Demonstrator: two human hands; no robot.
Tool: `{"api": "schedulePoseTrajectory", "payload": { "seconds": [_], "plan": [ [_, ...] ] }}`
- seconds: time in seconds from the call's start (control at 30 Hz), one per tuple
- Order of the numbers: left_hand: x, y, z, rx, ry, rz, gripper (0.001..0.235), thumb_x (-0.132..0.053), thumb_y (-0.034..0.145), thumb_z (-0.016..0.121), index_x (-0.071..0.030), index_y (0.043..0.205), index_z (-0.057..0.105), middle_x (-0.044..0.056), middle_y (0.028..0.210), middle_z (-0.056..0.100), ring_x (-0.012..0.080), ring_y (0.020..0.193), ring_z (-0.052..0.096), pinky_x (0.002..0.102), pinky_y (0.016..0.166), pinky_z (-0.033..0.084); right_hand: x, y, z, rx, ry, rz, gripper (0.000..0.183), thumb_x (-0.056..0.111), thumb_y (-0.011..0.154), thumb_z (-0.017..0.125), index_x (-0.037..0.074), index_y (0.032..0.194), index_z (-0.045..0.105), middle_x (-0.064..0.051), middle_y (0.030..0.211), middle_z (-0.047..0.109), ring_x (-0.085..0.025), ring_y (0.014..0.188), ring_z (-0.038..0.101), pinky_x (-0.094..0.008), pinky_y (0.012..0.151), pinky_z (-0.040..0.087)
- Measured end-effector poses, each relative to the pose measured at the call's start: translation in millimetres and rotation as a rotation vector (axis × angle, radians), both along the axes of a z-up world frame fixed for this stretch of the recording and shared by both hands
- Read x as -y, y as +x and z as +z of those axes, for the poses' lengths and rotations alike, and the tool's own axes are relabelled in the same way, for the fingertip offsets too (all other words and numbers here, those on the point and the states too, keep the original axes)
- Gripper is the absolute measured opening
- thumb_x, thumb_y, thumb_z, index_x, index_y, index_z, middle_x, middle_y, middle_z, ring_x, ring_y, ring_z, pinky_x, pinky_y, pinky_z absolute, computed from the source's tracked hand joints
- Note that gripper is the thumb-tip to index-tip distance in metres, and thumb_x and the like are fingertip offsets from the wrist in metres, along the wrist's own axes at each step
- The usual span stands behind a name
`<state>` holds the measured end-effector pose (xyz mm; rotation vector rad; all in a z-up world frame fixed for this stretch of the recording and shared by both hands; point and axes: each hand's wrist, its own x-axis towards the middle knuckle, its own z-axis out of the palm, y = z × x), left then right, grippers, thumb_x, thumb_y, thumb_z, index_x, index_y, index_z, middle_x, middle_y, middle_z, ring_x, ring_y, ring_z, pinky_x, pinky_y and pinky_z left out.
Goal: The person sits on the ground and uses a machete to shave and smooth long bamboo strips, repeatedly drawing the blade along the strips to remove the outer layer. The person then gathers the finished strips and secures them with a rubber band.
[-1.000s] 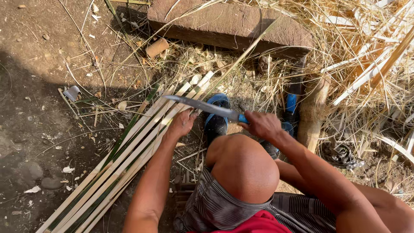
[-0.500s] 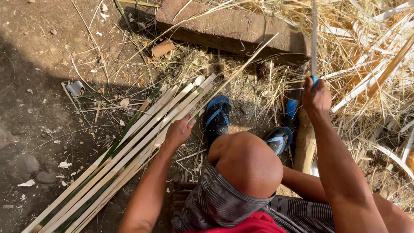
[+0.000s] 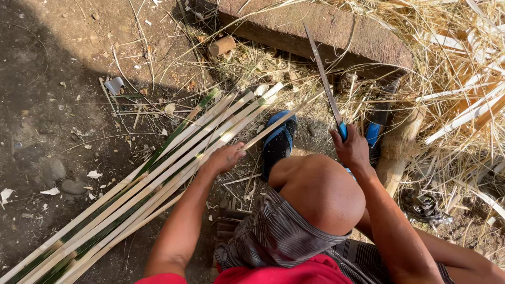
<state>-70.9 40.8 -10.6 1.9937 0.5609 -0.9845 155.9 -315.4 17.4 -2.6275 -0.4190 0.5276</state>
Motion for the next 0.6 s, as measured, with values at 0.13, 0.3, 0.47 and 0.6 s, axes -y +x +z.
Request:
{"api": "schedulePoseTrajectory", "payload": {
  "seconds": [0.13, 0.3, 0.47, 0.6],
  "plan": [
    [-33, 10, -1, -0.106, 0.101, -0.312, 0.049, -0.041, 0.100, 0.057, -0.022, 0.145, 0.059, 0.015, 0.130, 0.074, 0.0318, 0.119, 0.071, 0.050, 0.107, 0.055, 9, -3, -1, 0.037, 0.033, 0.015, 0.047, 0.049, 0.100, 0.066, 0.005, 0.096, 0.054, -0.023, 0.073, 0.065, -0.047, 0.068, 0.064, -0.055, 0.059, 0.048],
    [-13, 83, -19, 0.250, 0.160, -0.163, 0.066, -0.041, 0.100, 0.062, -0.016, 0.155, 0.035, 0.012, 0.160, 0.038, 0.0324, 0.142, 0.043, 0.055, 0.113, 0.035, 7, -12, 2, 0.103, 0.205, -0.026, 0.042, 0.044, 0.108, 0.061, 0.003, 0.098, 0.055, -0.022, 0.073, 0.063, -0.046, 0.067, 0.063, -0.051, 0.059, 0.049],
    [37, 158, -46, 0.432, 0.292, -0.010, 0.070, -0.042, 0.101, 0.053, -0.013, 0.160, 0.029, 0.013, 0.165, 0.037, 0.0333, 0.150, 0.038, 0.046, 0.121, 0.035, 9, 14, 19, 0.104, 0.360, -0.114, 0.042, 0.044, 0.106, 0.052, 0.004, 0.117, 0.057, -0.017, 0.068, 0.063, -0.037, 0.062, 0.068, -0.047, 0.055, 0.050],
    [54, 188, -67, 0.479, 0.374, -0.012, 0.071, -0.040, 0.100, 0.055, -0.012, 0.158, 0.026, 0.015, 0.164, 0.025, 0.0374, 0.147, 0.022, 0.054, 0.119, 0.023, 5, 56, 12, 0.239, 0.336, -0.051, 0.043, 0.043, 0.113, 0.046, 0.001, 0.116, 0.057, -0.017, 0.071, 0.060, -0.037, 0.061, 0.062, -0.048, 0.057, 0.047]
  ]
}}
